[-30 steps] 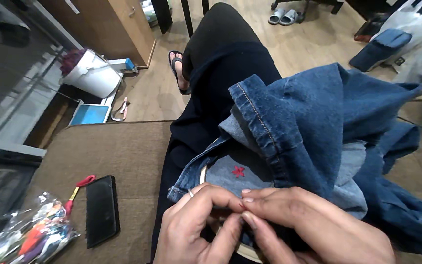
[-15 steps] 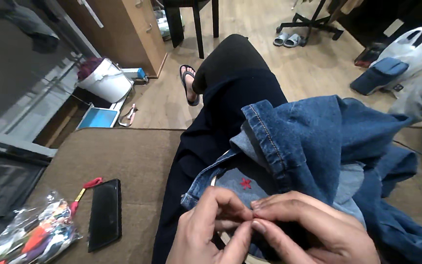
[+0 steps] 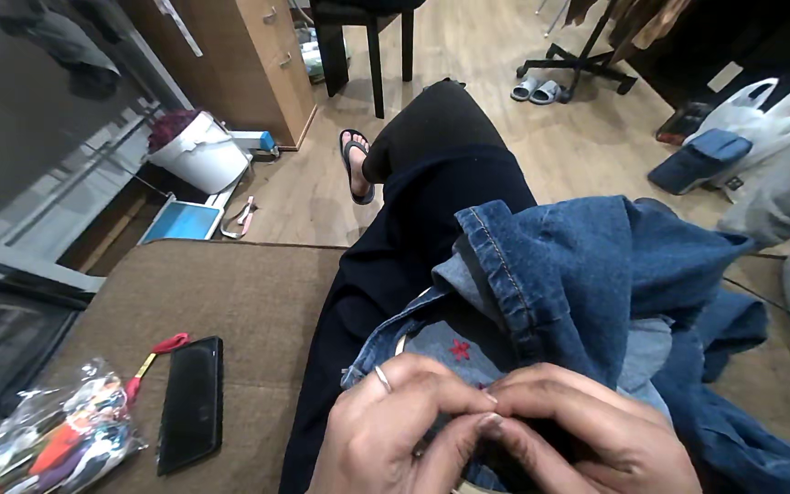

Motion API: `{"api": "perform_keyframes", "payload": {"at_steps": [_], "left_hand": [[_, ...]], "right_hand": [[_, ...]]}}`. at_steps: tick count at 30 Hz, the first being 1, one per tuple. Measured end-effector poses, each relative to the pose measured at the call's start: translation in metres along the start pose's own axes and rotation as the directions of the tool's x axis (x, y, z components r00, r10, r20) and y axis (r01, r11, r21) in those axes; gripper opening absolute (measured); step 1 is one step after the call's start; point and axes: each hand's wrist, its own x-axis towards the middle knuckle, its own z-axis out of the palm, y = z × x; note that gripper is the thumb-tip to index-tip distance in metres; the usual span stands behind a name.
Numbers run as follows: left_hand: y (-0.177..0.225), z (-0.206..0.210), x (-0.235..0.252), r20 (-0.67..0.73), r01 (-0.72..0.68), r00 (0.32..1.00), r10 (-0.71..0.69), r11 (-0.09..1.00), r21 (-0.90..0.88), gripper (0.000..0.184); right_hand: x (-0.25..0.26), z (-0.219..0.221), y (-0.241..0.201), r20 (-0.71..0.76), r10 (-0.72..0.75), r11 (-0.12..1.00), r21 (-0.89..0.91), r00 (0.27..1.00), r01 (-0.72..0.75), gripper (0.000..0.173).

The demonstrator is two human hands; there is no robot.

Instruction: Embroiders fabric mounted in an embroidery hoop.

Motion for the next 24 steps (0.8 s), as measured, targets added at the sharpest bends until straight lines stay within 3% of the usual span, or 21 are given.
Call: {"api": "perform_keyframes", "payload": {"at_steps": [5, 11, 15, 19, 22, 24], "left_hand": [[-0.003, 0.004, -0.007, -0.018, -0.120, 0.991, 0.129, 0.959, 0.258, 0.019], [-0.007, 0.004, -0.012, 0.001, -0.087, 0.996, 0.090, 0.960, 0.265, 0.025], [-0.007, 0.004, -0.014, 0.015, -0.104, 0.994, 0.106, 0.924, 0.369, 0.025], [-0.006, 0.006, -0.015, 0.004, -0.131, 0.989, 0.145, 0.885, 0.448, 0.021], [-0.004, 0.006, -0.015, 0.012, -0.144, 0.988, 0.157, 0.872, 0.468, 0.019], [-0.004, 0.006, -0.016, 0.016, -0.146, 0.987, 0.158, 0.869, 0.474, 0.019]], "right_hand": [[0.000, 0.002, -0.001, 0.000, -0.003, 0.998, -0.065, 1.000, 0.003, 0.010], [0.001, 0.006, -0.001, 0.030, -0.046, 0.977, -0.209, 0.999, 0.051, 0.008], [0.002, 0.010, 0.001, 0.034, -0.055, 0.971, -0.231, 0.998, 0.061, 0.011], [0.004, 0.005, 0.002, 0.086, 0.033, 0.999, 0.012, 0.996, -0.034, 0.011], [0.005, 0.000, 0.003, 0.126, 0.112, 0.938, 0.315, 0.986, -0.147, 0.013], [0.005, -0.001, 0.003, 0.112, 0.145, 0.888, 0.424, 0.983, -0.179, 0.010]]}}
